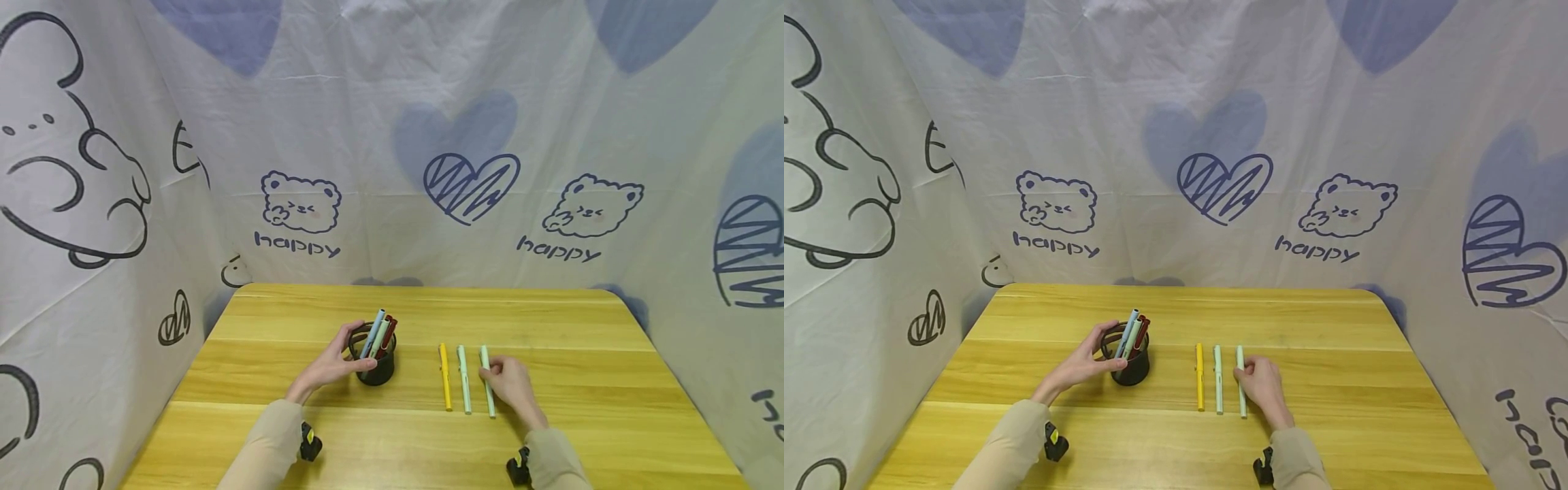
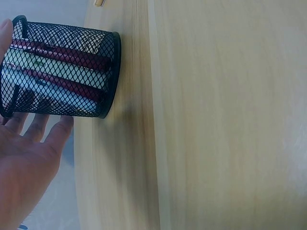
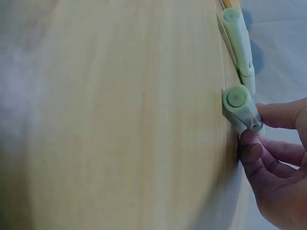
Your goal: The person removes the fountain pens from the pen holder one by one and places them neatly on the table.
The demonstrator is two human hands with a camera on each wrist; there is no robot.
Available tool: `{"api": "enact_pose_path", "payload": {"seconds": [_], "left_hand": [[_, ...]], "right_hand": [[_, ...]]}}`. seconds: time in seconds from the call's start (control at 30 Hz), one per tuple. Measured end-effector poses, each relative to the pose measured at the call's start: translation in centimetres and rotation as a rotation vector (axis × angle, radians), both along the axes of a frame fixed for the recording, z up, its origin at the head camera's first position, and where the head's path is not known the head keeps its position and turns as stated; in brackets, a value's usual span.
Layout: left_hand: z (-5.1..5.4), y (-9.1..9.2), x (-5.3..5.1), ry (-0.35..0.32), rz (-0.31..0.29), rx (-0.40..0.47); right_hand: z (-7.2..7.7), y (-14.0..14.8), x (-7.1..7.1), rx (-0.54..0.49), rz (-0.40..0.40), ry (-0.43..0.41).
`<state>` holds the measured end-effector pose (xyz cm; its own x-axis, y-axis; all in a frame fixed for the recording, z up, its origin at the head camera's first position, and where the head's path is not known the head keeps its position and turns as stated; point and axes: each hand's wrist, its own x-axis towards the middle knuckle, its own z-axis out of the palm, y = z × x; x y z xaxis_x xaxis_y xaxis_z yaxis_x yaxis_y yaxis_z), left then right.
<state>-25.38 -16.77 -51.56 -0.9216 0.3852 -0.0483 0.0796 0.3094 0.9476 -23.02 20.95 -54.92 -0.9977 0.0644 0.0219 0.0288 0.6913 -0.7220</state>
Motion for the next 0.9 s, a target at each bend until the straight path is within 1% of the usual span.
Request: {"api": "enact_pose_path", "payload": {"seconds": [0.23, 0.9], "left_hand": [[0.01, 0.03, 0.04, 0.002, -0.012, 0.009], [0.02, 0.02, 0.09, 0.001, 0.001, -0.004]], "right_hand": [[0.24, -0.29, 0.05, 0.012, -0.003, -0.011], [0.16, -0.44, 0.03, 0.039, -0.024, -0.008]]}}
